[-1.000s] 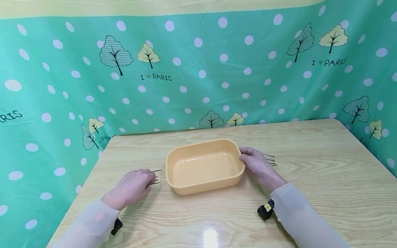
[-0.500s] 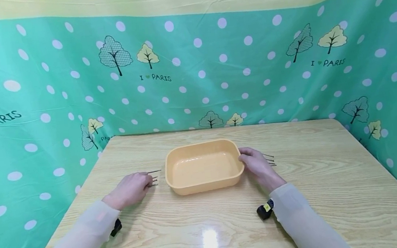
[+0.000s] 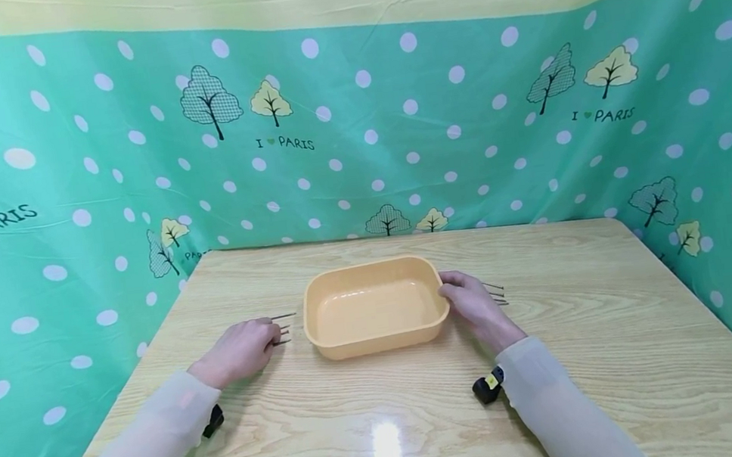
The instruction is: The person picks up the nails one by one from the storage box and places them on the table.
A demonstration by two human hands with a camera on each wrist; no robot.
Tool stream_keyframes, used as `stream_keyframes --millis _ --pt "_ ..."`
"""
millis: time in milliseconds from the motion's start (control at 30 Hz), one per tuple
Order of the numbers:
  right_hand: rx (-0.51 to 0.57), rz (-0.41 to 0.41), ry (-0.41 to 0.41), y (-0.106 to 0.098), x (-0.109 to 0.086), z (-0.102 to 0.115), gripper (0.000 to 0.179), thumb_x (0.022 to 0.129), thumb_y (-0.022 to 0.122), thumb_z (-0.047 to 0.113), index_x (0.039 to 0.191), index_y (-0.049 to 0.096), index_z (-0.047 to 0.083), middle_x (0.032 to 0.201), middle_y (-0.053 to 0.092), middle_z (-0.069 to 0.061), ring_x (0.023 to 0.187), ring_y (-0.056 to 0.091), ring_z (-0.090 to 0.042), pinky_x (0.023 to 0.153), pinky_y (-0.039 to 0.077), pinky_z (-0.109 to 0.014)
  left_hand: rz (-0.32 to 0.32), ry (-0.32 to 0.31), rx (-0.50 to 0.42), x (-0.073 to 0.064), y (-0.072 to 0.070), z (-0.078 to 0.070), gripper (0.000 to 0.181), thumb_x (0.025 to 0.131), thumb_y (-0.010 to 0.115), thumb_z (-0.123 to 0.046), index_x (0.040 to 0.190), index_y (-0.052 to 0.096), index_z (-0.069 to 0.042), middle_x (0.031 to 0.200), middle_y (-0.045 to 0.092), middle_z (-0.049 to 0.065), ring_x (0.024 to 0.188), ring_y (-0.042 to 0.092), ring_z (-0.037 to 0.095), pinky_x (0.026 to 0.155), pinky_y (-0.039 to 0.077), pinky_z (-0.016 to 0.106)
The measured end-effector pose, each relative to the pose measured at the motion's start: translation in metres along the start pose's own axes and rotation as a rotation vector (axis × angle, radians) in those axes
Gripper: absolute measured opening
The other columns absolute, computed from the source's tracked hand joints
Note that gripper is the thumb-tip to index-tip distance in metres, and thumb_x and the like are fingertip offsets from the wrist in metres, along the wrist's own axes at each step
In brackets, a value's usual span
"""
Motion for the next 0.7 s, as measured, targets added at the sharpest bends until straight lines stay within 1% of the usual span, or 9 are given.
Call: stream_keyframes --millis 100,233,400,533,700 --pt "0.0 -0.001 0.0 0.0003 0.0003 0.0006 0.05 0.094 0.043 0.01 0.143 0.038 0.0 0.142 0.042 -0.018 0.125 0.048 -0.03 0.105 0.041 -0.04 -0.01 0.004 0.002 -0.0006 -0.0006 -0.0005 0.016 0.091 0.061 -0.013 0.075 0.064 -0.013 0.069 0.057 -0.002 0.062 0.055 0.015 0.057 0.05 0.032" --pt "-0.007 0.001 0.004 -0.0007 0.0003 0.0004 0.051 0.094 0.042 0.01 0.144 0.036 0.001 0.142 0.041 -0.019 0.126 0.047 -0.031 0.104 0.041 -0.041 -0.016 0.012 0.001 -0.0009 -0.001 -0.0014 0.016 0.091 0.062 -0.011 0.074 0.064 -0.013 0.067 0.055 -0.003 0.06 0.052 0.013 0.056 0.049 0.031" --pt "-0.011 -0.004 0.013 -0.0019 -0.0003 -0.001 0.051 0.094 0.042 0.011 0.144 0.036 0.001 0.143 0.041 -0.019 0.126 0.047 -0.032 0.104 0.042 -0.041 -0.01 0.019 -0.001 -0.0012 -0.0025 -0.0027 0.017 0.091 0.062 -0.011 0.073 0.062 -0.012 0.067 0.053 -0.003 0.058 0.05 0.013 0.054 0.048 0.03" --pt "-0.001 -0.005 0.011 -0.0016 -0.0002 -0.0019 0.051 0.094 0.043 0.01 0.143 0.037 0.0 0.142 0.041 -0.02 0.126 0.047 -0.032 0.105 0.041 -0.041 -0.003 0.001 -0.023 -0.0018 -0.0043 -0.0022 0.016 0.09 0.062 -0.009 0.074 0.063 -0.012 0.068 0.054 -0.003 0.061 0.052 0.014 0.057 0.05 0.03" --pt "0.011 0.011 -0.012 -0.0003 0.0007 0.0004 0.052 0.091 0.046 0.01 0.142 0.039 -0.001 0.141 0.043 -0.018 0.126 0.046 -0.032 0.108 0.037 -0.043 0.003 -0.028 -0.047 -0.0035 -0.0077 0.0019 0.013 0.089 0.059 -0.006 0.078 0.065 -0.013 0.072 0.056 -0.003 0.065 0.056 0.014 0.062 0.052 0.031"
Point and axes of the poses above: each hand's wrist, its own x-axis towards the middle knuckle, its own y-axis out of the palm, z = x × y, the point moved 5 cm from there along x, towards the middle knuckle
